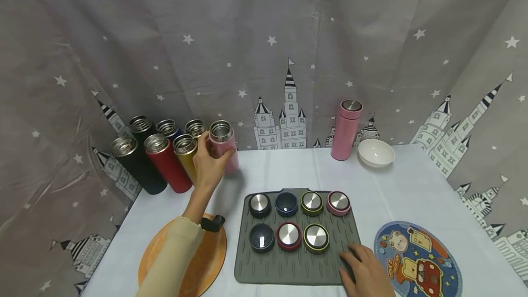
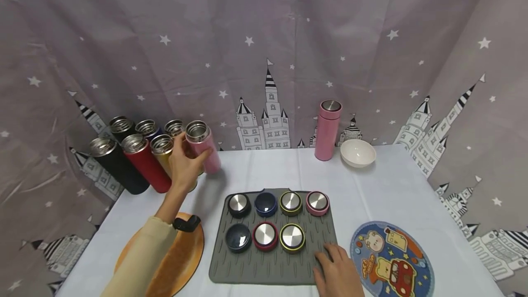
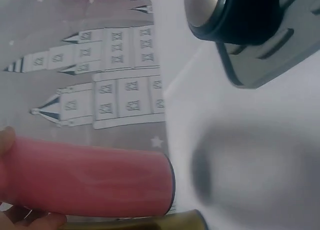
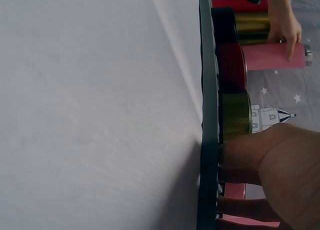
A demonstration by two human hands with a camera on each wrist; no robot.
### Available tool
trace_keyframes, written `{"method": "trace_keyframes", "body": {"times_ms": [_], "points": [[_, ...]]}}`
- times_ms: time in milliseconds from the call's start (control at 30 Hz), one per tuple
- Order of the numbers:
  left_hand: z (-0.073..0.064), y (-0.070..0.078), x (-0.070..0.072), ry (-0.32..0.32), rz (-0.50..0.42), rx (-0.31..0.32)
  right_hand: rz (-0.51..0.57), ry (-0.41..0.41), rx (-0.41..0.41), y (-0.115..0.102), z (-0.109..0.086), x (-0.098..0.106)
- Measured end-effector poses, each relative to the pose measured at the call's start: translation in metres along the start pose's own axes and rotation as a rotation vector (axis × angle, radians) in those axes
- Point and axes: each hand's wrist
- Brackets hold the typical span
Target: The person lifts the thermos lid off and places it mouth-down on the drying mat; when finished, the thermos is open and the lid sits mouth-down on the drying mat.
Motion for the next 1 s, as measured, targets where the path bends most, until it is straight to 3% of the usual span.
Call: {"method": "trace_keyframes", "body": {"times_ms": [267,733,1000], "points": [[0.005,-0.021,-0.013,0.015,0.022,0.086,-0.003,0.018,0.033,-0.001,0.0,-0.004],[0.013,-0.031,-0.024,-0.075,0.085,0.177,-0.034,0.0,0.036,0.001,0.002,-0.005],[0.018,-0.029,-0.033,-0.055,0.049,0.202,-0.059,0.007,0.011,0.001,0.004,-0.002]]}}
Point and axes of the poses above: each hand's wrist, its own z-axis towards the middle knuckle, its own x-axis out of the back of the hand, y = z × x, and after that the axes turned 3 degrees about -y, right-handed
